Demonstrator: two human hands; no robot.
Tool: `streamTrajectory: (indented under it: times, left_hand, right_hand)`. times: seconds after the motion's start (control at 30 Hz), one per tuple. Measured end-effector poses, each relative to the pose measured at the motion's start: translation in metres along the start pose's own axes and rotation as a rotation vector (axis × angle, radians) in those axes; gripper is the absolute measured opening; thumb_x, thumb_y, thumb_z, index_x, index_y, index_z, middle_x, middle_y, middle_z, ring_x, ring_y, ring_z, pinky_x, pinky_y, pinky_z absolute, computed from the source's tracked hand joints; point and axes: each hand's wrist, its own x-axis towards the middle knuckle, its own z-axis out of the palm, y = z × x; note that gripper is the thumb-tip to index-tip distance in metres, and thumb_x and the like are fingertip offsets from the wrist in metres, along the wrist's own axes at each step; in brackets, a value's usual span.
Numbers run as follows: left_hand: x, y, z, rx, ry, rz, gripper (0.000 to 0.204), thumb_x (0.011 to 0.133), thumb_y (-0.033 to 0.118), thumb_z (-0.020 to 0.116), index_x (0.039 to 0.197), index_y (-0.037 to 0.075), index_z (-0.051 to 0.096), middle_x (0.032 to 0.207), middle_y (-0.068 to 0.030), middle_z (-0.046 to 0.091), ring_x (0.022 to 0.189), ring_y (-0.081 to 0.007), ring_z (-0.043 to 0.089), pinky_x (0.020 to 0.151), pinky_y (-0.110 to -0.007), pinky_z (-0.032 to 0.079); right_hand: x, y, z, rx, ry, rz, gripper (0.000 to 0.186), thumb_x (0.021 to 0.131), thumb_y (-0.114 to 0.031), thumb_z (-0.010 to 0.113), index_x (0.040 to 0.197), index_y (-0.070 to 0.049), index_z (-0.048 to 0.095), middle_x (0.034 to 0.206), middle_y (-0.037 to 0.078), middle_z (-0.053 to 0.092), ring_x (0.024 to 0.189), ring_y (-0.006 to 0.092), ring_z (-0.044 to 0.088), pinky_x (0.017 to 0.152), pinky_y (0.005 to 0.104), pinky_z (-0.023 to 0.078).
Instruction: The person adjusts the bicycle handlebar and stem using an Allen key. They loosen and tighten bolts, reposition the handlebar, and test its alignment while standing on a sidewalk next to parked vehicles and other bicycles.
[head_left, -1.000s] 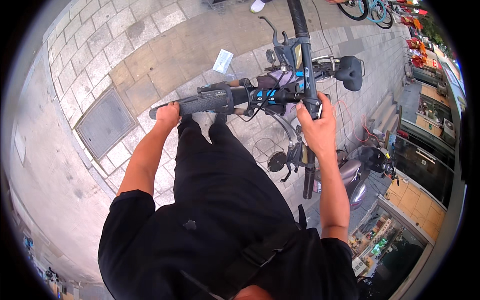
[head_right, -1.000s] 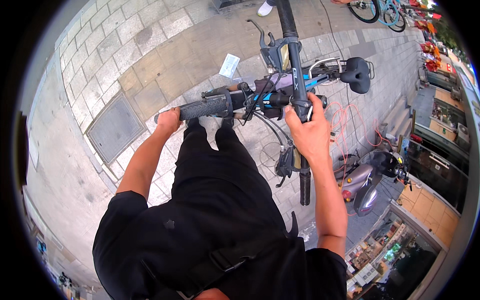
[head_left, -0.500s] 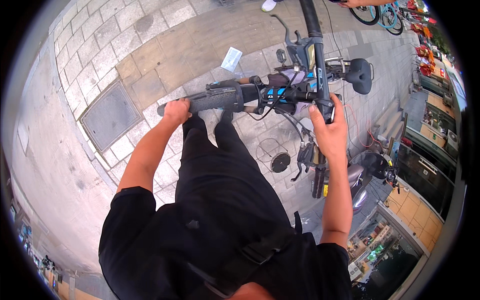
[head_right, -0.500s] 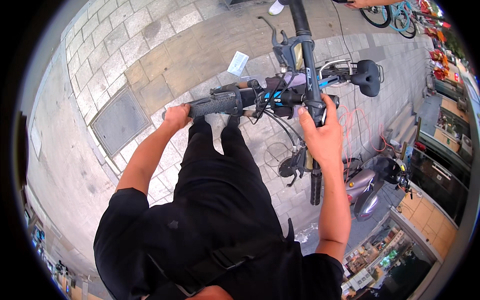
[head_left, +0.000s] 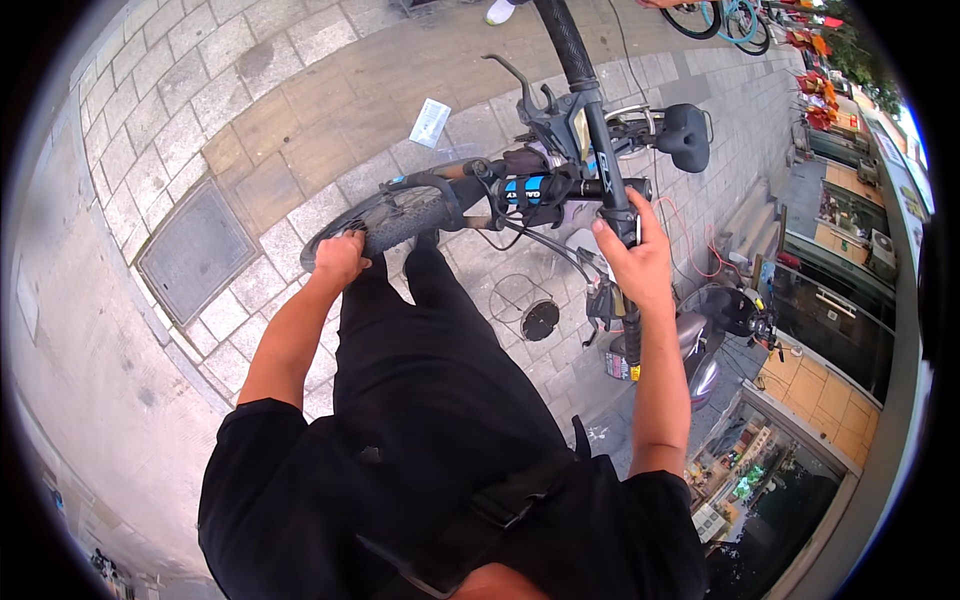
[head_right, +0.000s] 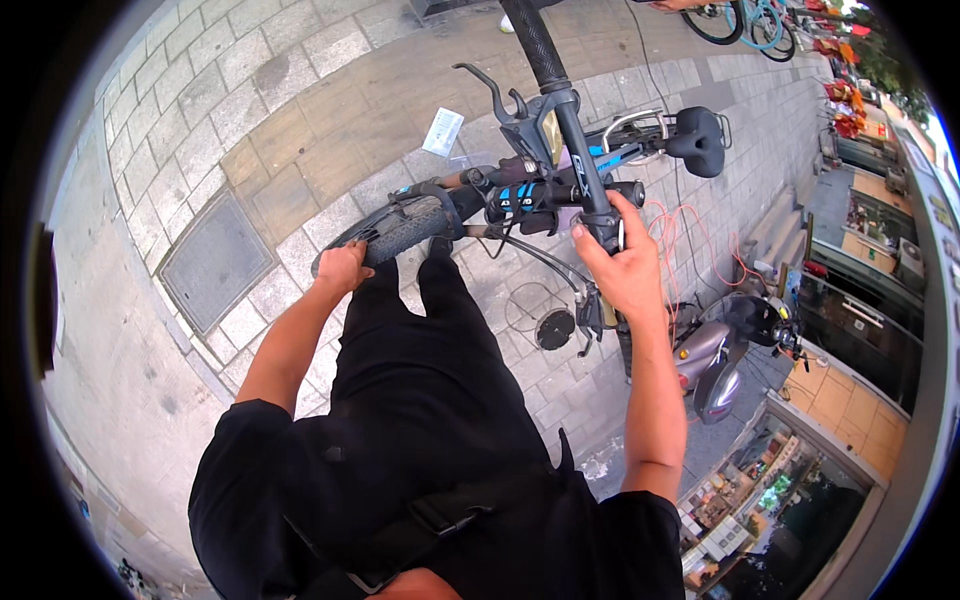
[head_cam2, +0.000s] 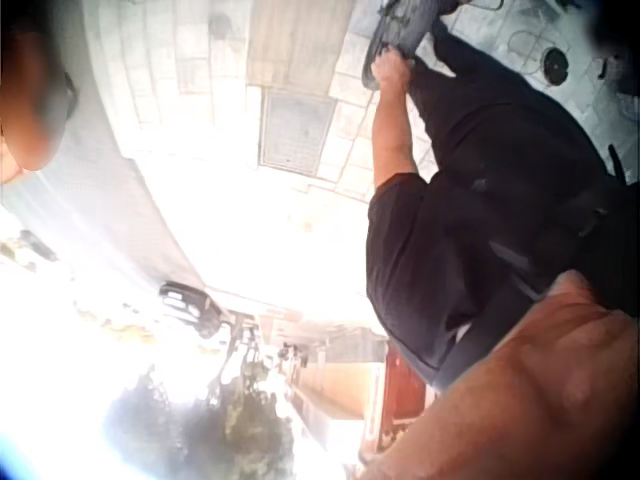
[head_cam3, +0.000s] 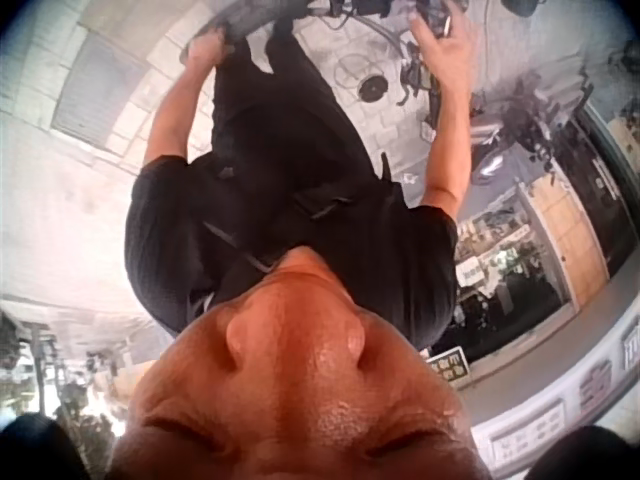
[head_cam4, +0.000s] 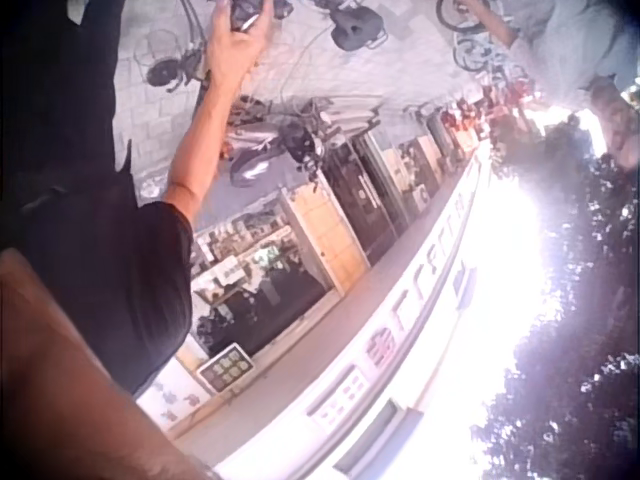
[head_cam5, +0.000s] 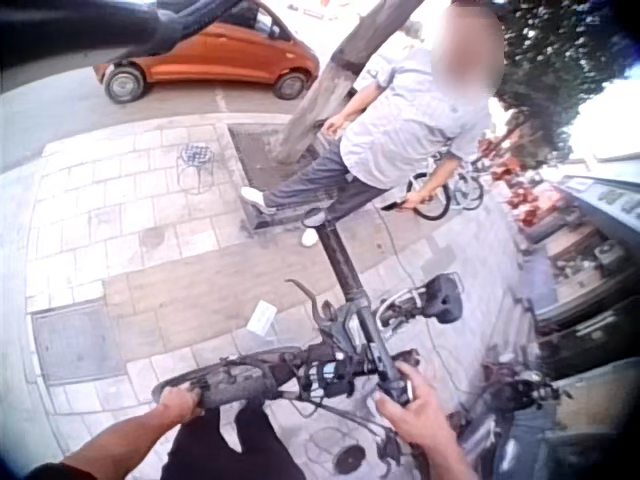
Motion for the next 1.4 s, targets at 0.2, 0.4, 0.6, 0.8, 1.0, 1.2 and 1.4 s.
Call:
streamTrajectory:
  times: [0.2, 0.4, 0.6, 0.8, 1.0, 1.2, 1.4]
  left_hand:
    - [0.045, -0.037, -0.021, 0.078, 0.070, 0.022, 0.060, 0.081, 0.038, 0.088, 0.129, 0.009, 0.065, 0.126, -0.0139, 0.072, 0.110, -0.0350, 0.074, 0.091, -0.047, 0.060]
    - [0.030, -0.013, -0.035, 0.075, 0.047, 0.025, 0.061, 0.081, 0.039, 0.088, 0.130, 0.010, 0.066, 0.130, -0.0146, 0.071, 0.117, -0.0351, 0.072, 0.097, -0.047, 0.058]
    - [0.021, -0.004, -0.031, 0.046, 0.000, -0.066, 0.069, 0.086, 0.040, 0.084, 0.143, 0.012, 0.059, 0.136, -0.0144, 0.068, 0.123, -0.0351, 0.069, 0.101, -0.049, 0.056]
    - [-0.015, 0.017, -0.007, -0.152, 0.325, -0.178, 0.064, 0.091, 0.039, 0.076, 0.146, 0.013, 0.058, 0.139, -0.0161, 0.066, 0.123, -0.0359, 0.068, 0.100, -0.048, 0.056]
    - [-0.062, 0.128, -0.025, -0.731, 0.414, -0.130, 0.039, 0.096, 0.042, 0.076, 0.102, 0.004, 0.079, 0.078, -0.0059, 0.073, 0.078, -0.0178, 0.071, 0.074, -0.034, 0.055]
    - [-0.166, 0.312, -0.020, -1.126, 0.240, 0.138, 0.046, 0.106, 0.043, 0.066, 0.102, -0.001, 0.076, 0.080, -0.0013, 0.068, 0.058, -0.0052, 0.050, 0.052, -0.024, 0.038]
    - [-0.227, 0.440, 0.009, -1.051, 0.525, 0.179, 0.059, 0.103, 0.045, 0.070, 0.133, -0.006, 0.066, 0.091, -0.0036, 0.073, 0.061, -0.0009, 0.046, 0.056, -0.020, 0.038]
  right_hand:
    - [0.015, -0.005, 0.020, 0.020, 0.061, 0.131, 0.058, 0.090, -0.024, 0.083, 0.138, -0.001, 0.061, 0.096, 0.002, 0.071, 0.084, 0.0088, 0.062, 0.078, 0.0283, 0.053]
    - [0.000, 0.010, 0.009, 0.060, 0.064, 0.113, 0.062, 0.088, -0.032, 0.084, 0.138, -0.004, 0.062, 0.098, 0.007, 0.075, 0.089, 0.0137, 0.068, 0.082, 0.0313, 0.055]
    - [0.017, 0.022, 0.013, 0.071, 0.038, -0.004, 0.070, 0.088, -0.044, 0.083, 0.143, -0.006, 0.061, 0.106, 0.012, 0.076, 0.095, 0.0202, 0.071, 0.088, 0.0346, 0.055]
    - [0.017, 0.042, -0.001, 0.257, -0.069, -0.045, 0.074, 0.094, -0.052, 0.078, 0.145, -0.001, 0.058, 0.115, 0.017, 0.073, 0.104, 0.0237, 0.070, 0.094, 0.0359, 0.054]
    - [0.019, 0.055, -0.011, 0.299, -0.122, -0.175, 0.077, 0.095, -0.052, 0.074, 0.146, 0.003, 0.056, 0.116, 0.019, 0.074, 0.106, 0.0244, 0.071, 0.094, 0.0360, 0.054]
    - [0.021, 0.094, -0.031, 0.476, -0.252, -0.312, 0.077, 0.099, -0.045, 0.071, 0.152, 0.006, 0.047, 0.096, 0.010, 0.071, 0.075, 0.0134, 0.069, 0.068, 0.0306, 0.055]
    - [0.017, 0.075, -0.020, 0.355, -0.224, -0.252, 0.077, 0.094, -0.055, 0.063, 0.153, -0.009, 0.049, 0.124, 0.021, 0.074, 0.120, 0.0405, 0.069, 0.104, 0.0464, 0.051]
